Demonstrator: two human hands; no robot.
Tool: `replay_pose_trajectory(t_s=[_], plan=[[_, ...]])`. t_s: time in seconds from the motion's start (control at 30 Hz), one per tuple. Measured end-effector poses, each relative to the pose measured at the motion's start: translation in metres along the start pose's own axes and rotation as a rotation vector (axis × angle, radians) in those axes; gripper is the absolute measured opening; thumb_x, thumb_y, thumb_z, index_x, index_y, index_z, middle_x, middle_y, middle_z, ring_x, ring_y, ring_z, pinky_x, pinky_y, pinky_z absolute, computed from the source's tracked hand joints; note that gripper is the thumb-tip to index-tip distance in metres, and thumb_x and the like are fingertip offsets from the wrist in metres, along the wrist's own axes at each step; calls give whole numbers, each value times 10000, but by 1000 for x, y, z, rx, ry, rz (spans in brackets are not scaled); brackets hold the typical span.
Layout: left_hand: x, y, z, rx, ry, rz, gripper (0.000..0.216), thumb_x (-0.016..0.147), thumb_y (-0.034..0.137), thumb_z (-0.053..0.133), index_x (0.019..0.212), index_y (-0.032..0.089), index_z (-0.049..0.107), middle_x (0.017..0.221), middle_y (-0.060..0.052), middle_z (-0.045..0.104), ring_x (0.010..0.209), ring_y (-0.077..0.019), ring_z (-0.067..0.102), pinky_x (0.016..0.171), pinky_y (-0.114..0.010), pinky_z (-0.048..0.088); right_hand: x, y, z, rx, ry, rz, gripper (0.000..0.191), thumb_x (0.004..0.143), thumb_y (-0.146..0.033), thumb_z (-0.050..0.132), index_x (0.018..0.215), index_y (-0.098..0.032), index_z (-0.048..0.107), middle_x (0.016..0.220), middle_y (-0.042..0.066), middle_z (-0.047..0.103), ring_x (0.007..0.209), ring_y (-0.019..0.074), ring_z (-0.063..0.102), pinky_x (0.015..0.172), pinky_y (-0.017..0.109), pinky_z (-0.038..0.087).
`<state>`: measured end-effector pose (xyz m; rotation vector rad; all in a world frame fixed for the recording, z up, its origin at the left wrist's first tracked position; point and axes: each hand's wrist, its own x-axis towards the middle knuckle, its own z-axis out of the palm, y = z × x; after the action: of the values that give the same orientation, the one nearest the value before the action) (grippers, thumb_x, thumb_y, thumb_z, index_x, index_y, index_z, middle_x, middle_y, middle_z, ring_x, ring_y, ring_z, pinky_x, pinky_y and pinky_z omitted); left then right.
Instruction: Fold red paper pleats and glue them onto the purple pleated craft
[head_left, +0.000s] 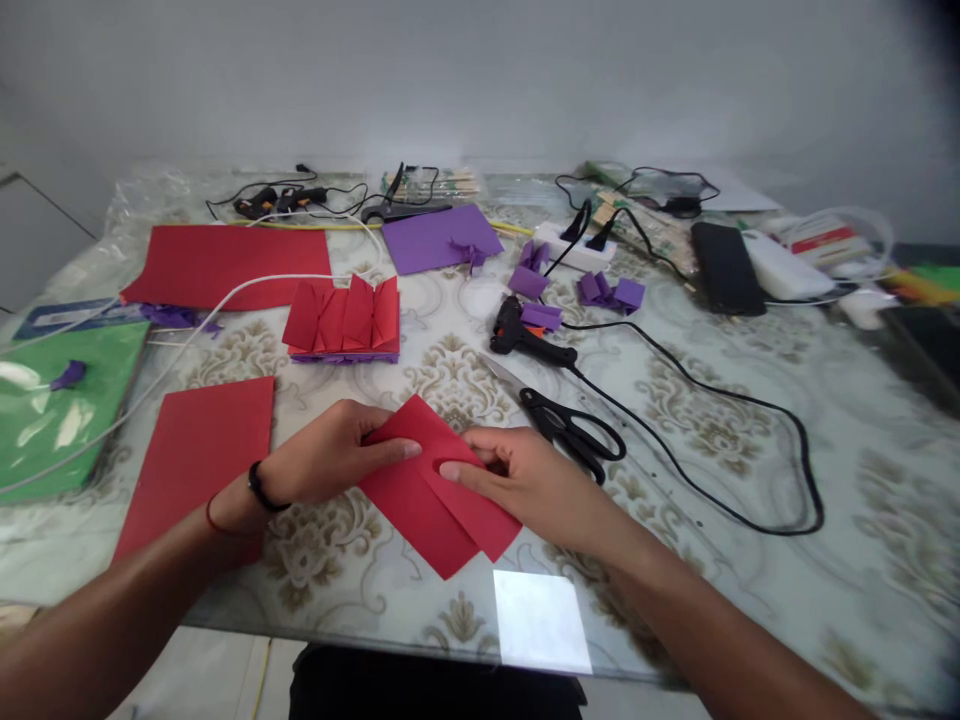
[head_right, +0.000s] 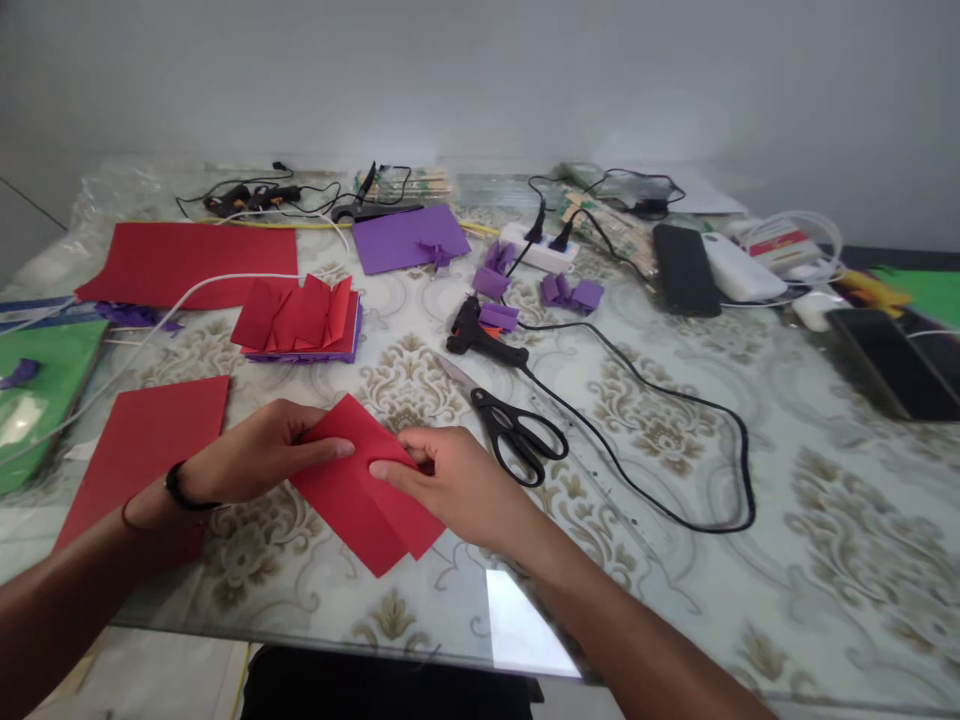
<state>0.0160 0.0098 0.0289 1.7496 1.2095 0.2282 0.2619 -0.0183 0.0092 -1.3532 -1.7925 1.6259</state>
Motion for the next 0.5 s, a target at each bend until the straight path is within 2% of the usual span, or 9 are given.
replay_pose_trajectory(t_s=[0.13,0.23,0.4,0.5], plan=[[-1,-1,3,-12,17,2,497,925,569,586,640,187,446,621,50,349,572,-98,312,489,-222,239,1,2,3,-38,73,-10,432,960,-543,609,695,-215,512,632,-57,398,573,118,372,514,262,258],[-1,-2,4,9,59,24,517,931,556,598,621,187,413,612,55,330,567,-92,287,487,-221,223,1,2,3,-23,75,3,407,934,-533,642,706,-213,539,640,-47,450,582,122,401,517,259,280],[-2,-2,0,-23,100,36,494,953,569,590,673,164,556,612,45,406,560,-94,345,482,-215,249,2,1,2,49,31,121,309,839,-485,748,795,-197,644,671,-38,536,592,126,447,524,258,328],[-1,-4,-3,-72,33,25,467,934,578,633,736,156,653,619,31,501,556,-103,417,484,-213,304,0,1,1,17,33,131,293,829,-460,748,776,-193,639,653,-45,525,577,120,431,506,256,321]])
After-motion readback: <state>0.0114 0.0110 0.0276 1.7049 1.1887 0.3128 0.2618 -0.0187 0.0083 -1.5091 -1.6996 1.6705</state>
